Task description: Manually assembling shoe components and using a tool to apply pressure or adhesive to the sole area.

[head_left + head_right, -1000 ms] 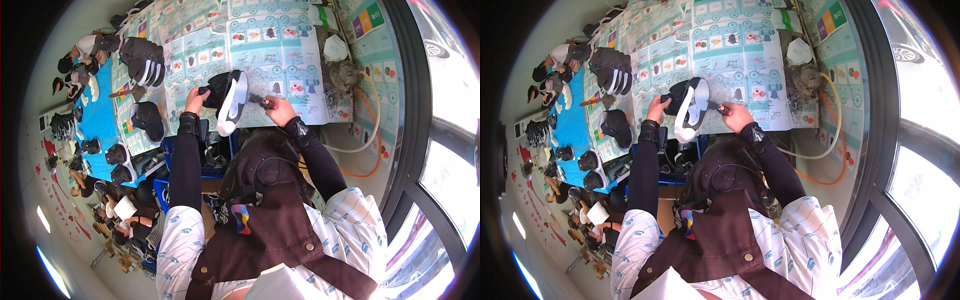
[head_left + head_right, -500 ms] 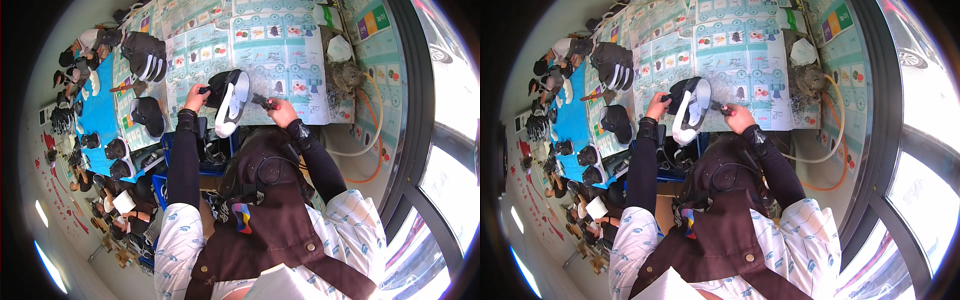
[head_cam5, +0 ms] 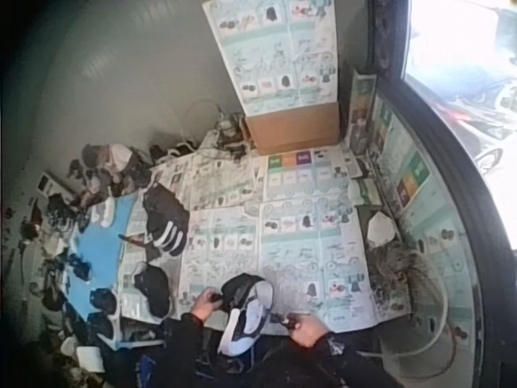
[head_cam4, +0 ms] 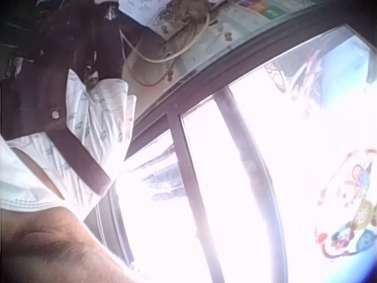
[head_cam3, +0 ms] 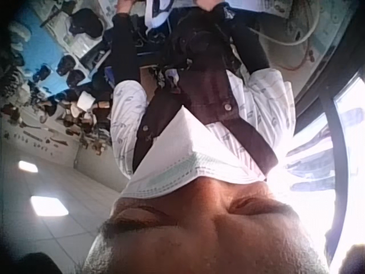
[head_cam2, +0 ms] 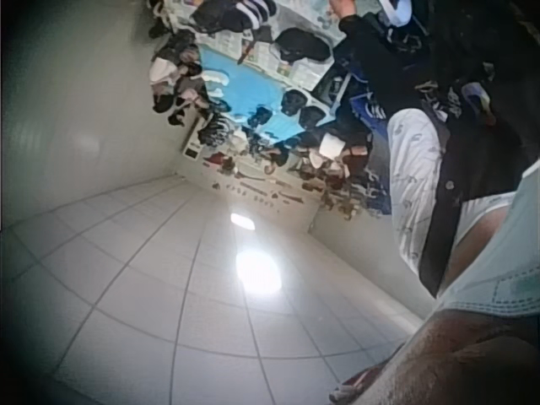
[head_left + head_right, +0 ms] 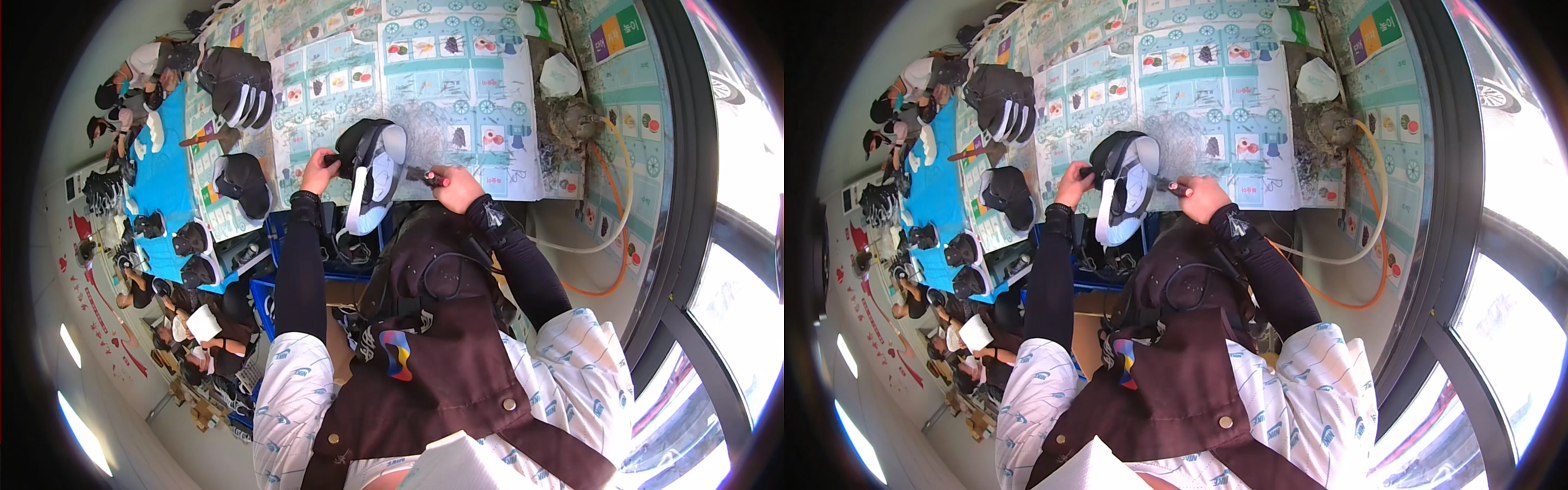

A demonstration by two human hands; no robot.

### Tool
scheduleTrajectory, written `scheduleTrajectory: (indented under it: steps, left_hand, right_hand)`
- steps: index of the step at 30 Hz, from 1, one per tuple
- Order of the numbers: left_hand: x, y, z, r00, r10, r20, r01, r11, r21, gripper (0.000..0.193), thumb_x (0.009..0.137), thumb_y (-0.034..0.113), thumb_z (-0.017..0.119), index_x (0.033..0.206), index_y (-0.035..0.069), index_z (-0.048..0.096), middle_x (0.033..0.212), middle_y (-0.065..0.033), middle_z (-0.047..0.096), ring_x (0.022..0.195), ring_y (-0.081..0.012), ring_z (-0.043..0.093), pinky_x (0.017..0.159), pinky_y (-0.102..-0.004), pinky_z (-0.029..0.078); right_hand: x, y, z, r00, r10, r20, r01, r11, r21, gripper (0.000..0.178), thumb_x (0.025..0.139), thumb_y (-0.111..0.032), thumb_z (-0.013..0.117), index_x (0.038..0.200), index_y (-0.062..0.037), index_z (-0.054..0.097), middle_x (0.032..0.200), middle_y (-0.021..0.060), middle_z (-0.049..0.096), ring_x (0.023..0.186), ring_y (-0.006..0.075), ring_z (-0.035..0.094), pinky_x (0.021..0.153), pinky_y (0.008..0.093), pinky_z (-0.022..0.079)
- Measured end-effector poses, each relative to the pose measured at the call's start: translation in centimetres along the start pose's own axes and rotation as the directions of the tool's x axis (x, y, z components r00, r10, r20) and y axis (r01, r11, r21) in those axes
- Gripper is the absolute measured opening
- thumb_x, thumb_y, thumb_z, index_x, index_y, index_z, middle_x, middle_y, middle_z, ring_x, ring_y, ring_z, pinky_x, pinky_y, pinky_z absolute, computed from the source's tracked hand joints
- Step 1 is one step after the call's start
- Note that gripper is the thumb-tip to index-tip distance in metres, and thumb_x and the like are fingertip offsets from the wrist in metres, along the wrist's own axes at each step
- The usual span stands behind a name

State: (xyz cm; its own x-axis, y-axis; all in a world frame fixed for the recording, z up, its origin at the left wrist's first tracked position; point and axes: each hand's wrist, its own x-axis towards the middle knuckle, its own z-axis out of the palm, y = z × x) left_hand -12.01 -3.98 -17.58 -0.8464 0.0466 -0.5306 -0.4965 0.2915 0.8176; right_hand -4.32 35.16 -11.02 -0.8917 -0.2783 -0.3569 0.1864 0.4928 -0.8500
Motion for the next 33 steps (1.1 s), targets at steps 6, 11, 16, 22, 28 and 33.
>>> scheduleTrajectory:
  steps: [6,11,16,22,28,33]
  left_hand:
    - [0.5,-0.2,-0.1,1.000,0.024,0.002,-0.024,1.000,-0.004,0.028,0.093,-0.001,0.071,0.116,0.006,0.056,0.096,-0.0041,0.065,0.083,-0.0126,0.064,0.070,-0.0268,0.055]
    - [0.2,-0.2,0.0,0.999,0.033,-0.002,-0.033,0.999,0.008,0.027,0.094,0.000,0.071,0.115,0.005,0.057,0.095,-0.0037,0.064,0.082,-0.0124,0.063,0.070,-0.0265,0.054]
    - [0.3,-0.2,0.2,0.999,0.044,-0.003,-0.044,0.999,-0.007,0.026,0.093,0.000,0.071,0.114,0.005,0.057,0.094,-0.0034,0.064,0.081,-0.0118,0.062,0.068,-0.0263,0.052]
    - [0.2,-0.1,0.2,0.999,0.050,0.004,-0.050,0.999,-0.008,0.026,0.093,-0.001,0.071,0.115,0.005,0.058,0.093,-0.0031,0.064,0.080,-0.0113,0.062,0.068,-0.0261,0.052]
    - [0.2,0.2,0.7,0.998,0.065,-0.007,-0.065,0.998,-0.013,0.026,0.093,-0.001,0.072,0.115,0.005,0.058,0.095,-0.0027,0.064,0.080,-0.0113,0.062,0.069,-0.0260,0.053]
    - [0.0,-0.3,-0.1,0.999,0.042,-0.001,-0.042,0.999,-0.017,0.027,0.093,0.000,0.073,0.115,0.005,0.059,0.096,-0.0028,0.064,0.081,-0.0112,0.062,0.069,-0.0254,0.053]
  right_hand:
    - [0.2,-0.3,1.0,0.999,0.047,0.012,-0.048,0.987,0.156,0.031,0.083,-0.017,0.059,0.107,-0.0025,0.072,0.097,0.0287,0.070,0.095,0.0496,0.065,0.086,0.0512,0.053]
    - [0.1,-0.8,0.4,0.988,0.025,0.152,-0.050,0.986,0.162,0.034,0.079,-0.017,0.062,0.109,-0.0028,0.072,0.097,0.0277,0.071,0.096,0.0486,0.066,0.086,0.0499,0.053]
    - [0.2,0.3,0.5,0.987,0.103,0.127,-0.129,0.966,0.223,0.035,0.077,-0.016,0.064,0.108,-0.0019,0.072,0.095,0.0259,0.072,0.093,0.0457,0.068,0.084,0.0468,0.053]
    - [0.1,1.1,1.0,0.862,0.166,0.480,-0.371,0.850,0.373,0.037,0.075,-0.016,0.065,0.109,-0.0023,0.072,0.095,0.0260,0.072,0.094,0.0445,0.068,0.084,0.0451,0.053]
    - [-0.2,2.2,1.8,0.997,0.026,-0.072,-0.008,0.972,0.233,0.021,0.073,-0.008,0.064,0.092,0.0007,0.066,0.068,0.0097,0.062,0.059,0.0174,0.058,0.059,0.0338,0.047]
    - [-0.7,1.4,1.7,0.877,0.207,0.434,-0.373,0.863,0.342,0.033,0.076,-0.018,0.066,0.104,-0.0015,0.071,0.092,0.0251,0.071,0.088,0.0477,0.065,0.080,0.0472,0.052]
